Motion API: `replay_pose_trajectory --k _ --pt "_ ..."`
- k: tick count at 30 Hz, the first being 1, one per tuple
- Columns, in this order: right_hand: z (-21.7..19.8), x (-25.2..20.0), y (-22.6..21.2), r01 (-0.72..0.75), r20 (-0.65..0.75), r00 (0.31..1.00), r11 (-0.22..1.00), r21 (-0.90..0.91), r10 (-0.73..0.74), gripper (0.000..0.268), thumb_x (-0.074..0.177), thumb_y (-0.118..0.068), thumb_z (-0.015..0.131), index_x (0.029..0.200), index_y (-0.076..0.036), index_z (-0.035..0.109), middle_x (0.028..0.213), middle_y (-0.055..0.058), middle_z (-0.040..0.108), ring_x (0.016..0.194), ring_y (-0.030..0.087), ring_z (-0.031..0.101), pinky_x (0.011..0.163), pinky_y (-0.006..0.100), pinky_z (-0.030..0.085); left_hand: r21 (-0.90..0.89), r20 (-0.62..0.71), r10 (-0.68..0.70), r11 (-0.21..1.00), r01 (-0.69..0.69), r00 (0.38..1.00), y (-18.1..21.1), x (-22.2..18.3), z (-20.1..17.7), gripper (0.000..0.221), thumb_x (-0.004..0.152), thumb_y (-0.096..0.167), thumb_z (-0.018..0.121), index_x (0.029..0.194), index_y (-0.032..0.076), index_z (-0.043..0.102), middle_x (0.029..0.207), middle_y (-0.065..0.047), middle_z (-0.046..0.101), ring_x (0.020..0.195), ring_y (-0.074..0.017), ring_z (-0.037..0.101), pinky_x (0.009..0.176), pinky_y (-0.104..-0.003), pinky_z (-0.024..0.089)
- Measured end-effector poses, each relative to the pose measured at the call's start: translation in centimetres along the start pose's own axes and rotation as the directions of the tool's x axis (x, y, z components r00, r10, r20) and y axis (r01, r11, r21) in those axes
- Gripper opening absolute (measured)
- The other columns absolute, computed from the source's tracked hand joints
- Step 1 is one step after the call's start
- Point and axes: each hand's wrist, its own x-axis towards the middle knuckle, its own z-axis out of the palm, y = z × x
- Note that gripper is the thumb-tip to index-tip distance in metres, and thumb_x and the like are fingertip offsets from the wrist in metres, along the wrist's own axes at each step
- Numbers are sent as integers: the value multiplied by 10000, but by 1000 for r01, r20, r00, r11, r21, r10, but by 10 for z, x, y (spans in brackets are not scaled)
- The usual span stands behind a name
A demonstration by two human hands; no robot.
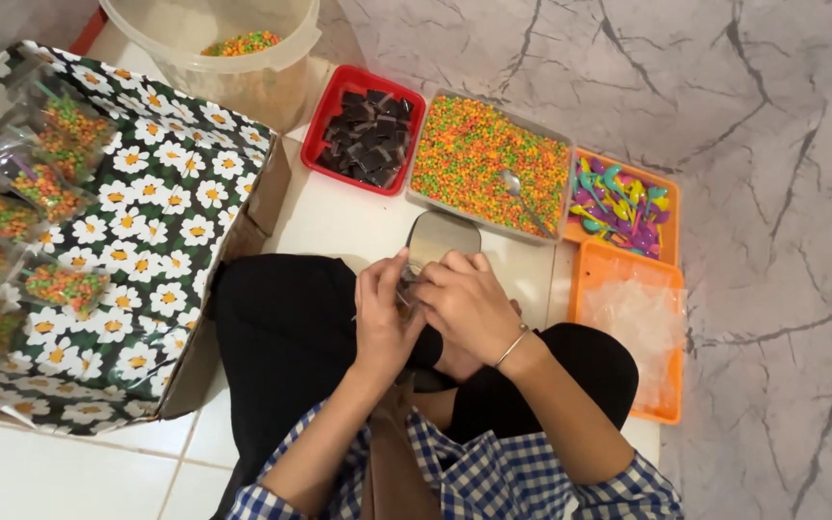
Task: Filling small plastic bags with colorful pellets, weighing them on a digital scale, and sealing them for distribution.
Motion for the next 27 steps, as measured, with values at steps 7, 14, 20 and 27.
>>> replay_pose_trajectory --k 7,14,20,27 --pt "-24 -17 -37 -46 -111 993 993 -105 34 48 855 -138 657 898 -145 636 891 -32 588 1102 210 481 975 430 294 11 84 18 1000 -19 996 36 -3 -27 545 770 125 857 1259 117 617 1239 -92 482 1099 -345 529 923 -434 477" --pt "-50 -42 -35 15 -187 982 980 197 23 64 993 -252 636 972 -202 671 942 -40 639 1063 203 605 936 350 453 -104 220 92 992 -71 971 49 1 -50 422 700 228 920 1002 127 644 1110 -44 616 997 -315 702 867 -392 586" --pt "-76 -61 -48 -52 -286 946 939 340 156 91 883 -181 783 946 -183 717 1142 24 609 951 237 686 819 325 583 -158 259 201 974 -164 945 88 9 -74 281 738 195 896 892 88 686 990 -86 671 862 -327 734 748 -378 608" --pt "-80 -76 -49 -138 -272 888 780 610 370 98 841 -80 824 890 -119 749 828 25 704 698 180 697 633 260 583 -127 235 234 970 -209 943 105 12 -78 104 863 150 820 856 98 730 780 -25 644 628 -216 687 578 -280 562"
